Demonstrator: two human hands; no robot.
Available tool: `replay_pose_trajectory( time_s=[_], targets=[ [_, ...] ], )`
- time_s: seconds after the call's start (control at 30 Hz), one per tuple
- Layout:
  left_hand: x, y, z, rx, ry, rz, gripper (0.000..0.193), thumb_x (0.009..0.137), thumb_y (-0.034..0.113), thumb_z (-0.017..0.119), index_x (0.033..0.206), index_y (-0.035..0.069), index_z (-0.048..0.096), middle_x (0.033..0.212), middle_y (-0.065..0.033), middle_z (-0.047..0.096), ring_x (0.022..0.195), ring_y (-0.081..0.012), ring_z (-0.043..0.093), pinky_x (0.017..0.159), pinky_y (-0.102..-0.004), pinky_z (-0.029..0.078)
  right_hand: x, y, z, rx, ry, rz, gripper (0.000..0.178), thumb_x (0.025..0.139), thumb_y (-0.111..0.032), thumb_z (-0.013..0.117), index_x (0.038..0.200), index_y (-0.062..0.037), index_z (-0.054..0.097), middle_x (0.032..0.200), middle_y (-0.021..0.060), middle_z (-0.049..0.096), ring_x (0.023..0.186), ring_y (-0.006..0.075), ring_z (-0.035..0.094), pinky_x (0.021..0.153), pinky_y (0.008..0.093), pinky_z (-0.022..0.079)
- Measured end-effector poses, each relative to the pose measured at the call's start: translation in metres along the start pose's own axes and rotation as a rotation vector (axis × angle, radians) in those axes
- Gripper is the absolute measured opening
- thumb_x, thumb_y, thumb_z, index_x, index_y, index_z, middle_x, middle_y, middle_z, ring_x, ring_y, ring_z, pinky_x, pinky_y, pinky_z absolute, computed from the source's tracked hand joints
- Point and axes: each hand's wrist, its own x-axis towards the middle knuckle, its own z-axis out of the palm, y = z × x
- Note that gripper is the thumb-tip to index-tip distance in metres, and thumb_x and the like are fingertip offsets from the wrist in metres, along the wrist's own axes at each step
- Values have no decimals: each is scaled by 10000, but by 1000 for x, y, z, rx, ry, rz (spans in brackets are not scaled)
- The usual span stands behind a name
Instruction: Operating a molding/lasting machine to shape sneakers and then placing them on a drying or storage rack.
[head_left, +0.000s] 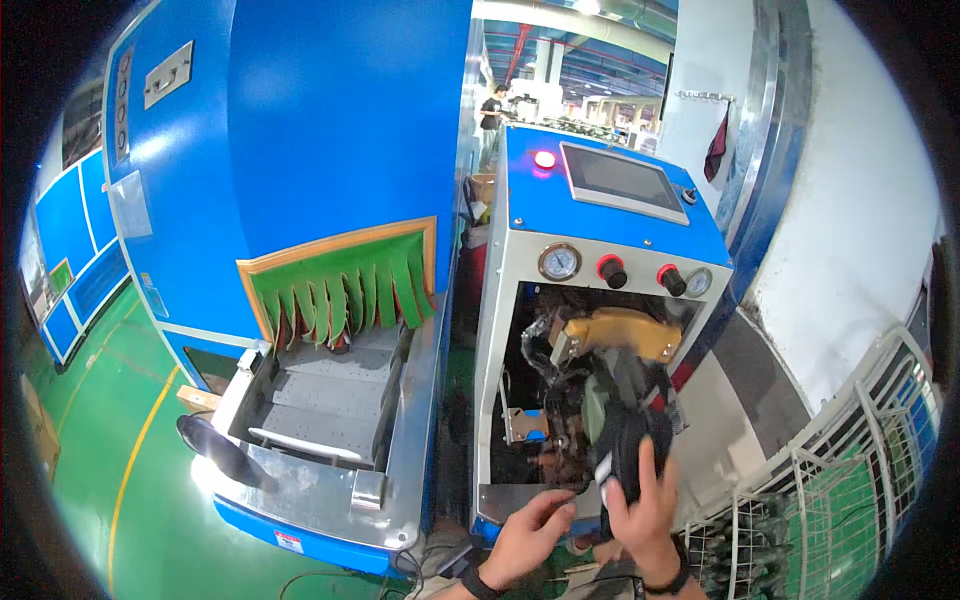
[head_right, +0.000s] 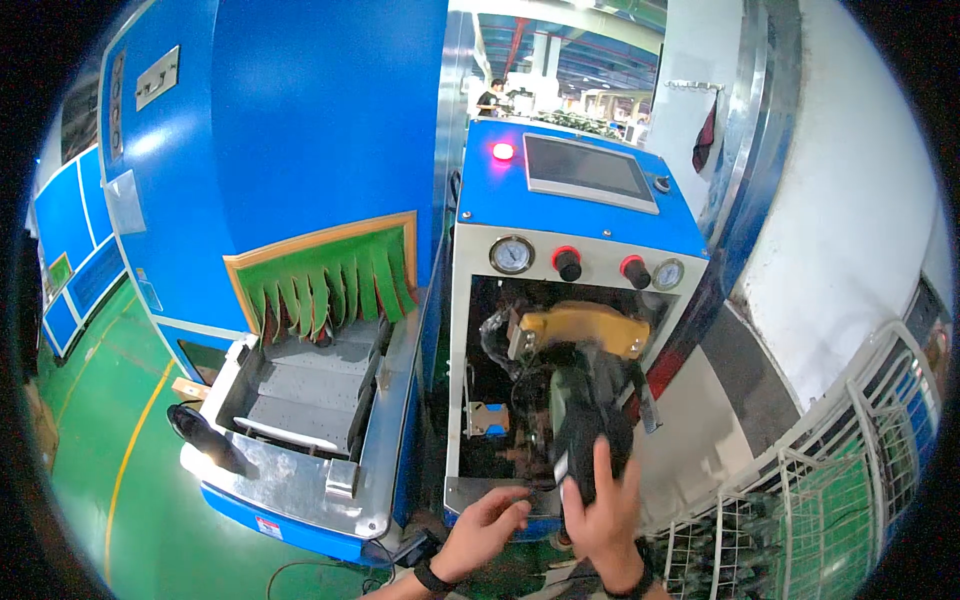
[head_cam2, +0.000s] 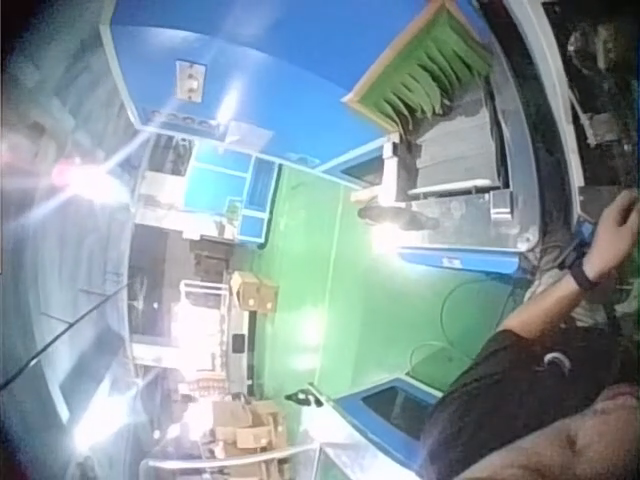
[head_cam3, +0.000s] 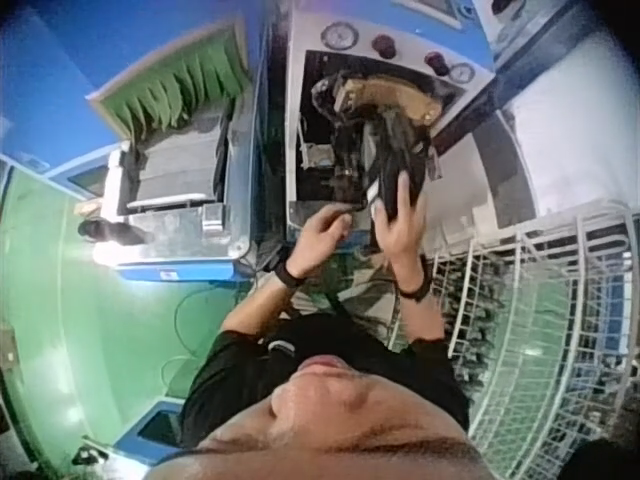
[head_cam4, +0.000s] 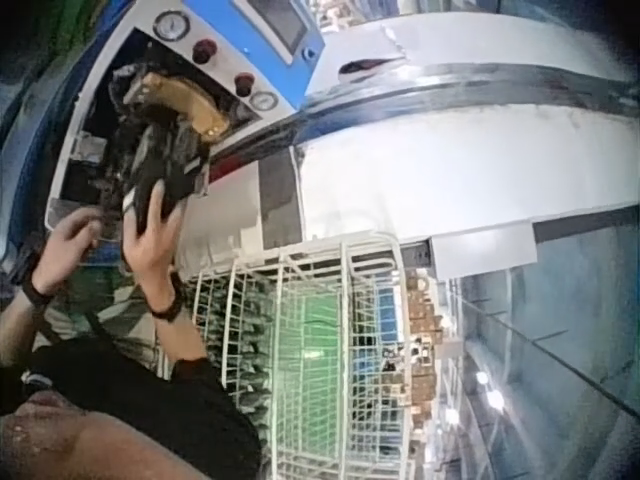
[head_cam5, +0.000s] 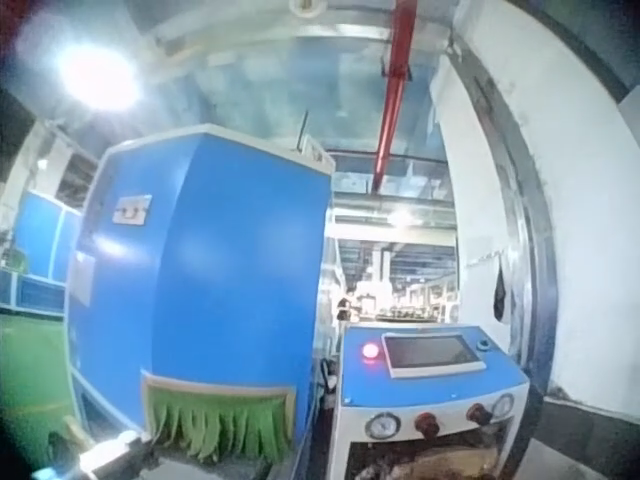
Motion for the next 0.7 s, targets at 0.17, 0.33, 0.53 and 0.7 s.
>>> replay_pose_trajectory(
  time_s=[0.17, 0.33, 0.53, 0.7],
  targets=[
    [-13, 18, 8, -737, -395, -461, 610, 1018, 501, 461, 1424, 51, 398, 1148, -78, 660, 974, -151, 603, 898, -302, 473, -47, -23, -87, -201, -161, -192, 435, 880, -104, 693, 1299, -205, 632, 849, 117, 609, 673, 298, 574, 641, 436, 500],
    [-8, -75, -1, -474, -288, -555, 512, 985, 226, 539, 1426, 2, 407, 1312, -138, 576, 1144, -274, 602, 1029, -408, 450, -62, 21, -75, 575, -588, 309, 900, 836, -329, 776, 1505, -5, 269, 1354, 195, 556, 1215, 283, 580, 997, 374, 476],
    [-70, -89, 28, -59, -379, -409, 482, 898, 81, 635, 1341, 0, 463, 940, -100, 663, 751, -176, 630, 644, -293, 523, 23, 36, 38, 1992, -365, 1225, 499, 908, -178, 678, 1340, -83, 448, 1057, 103, 591, 921, 244, 637, 747, 381, 578],
    [-80, -75, 39, 110, -273, -368, 321, 865, 42, 702, 1148, 93, 561, 824, -43, 610, 507, -98, 496, 430, -231, 378, -13, 44, -5, 2065, -30, 1053, 504, 892, -138, 676, 1355, -104, 479, 999, 119, 615, 802, 257, 655, 676, 380, 560]
  ],
)
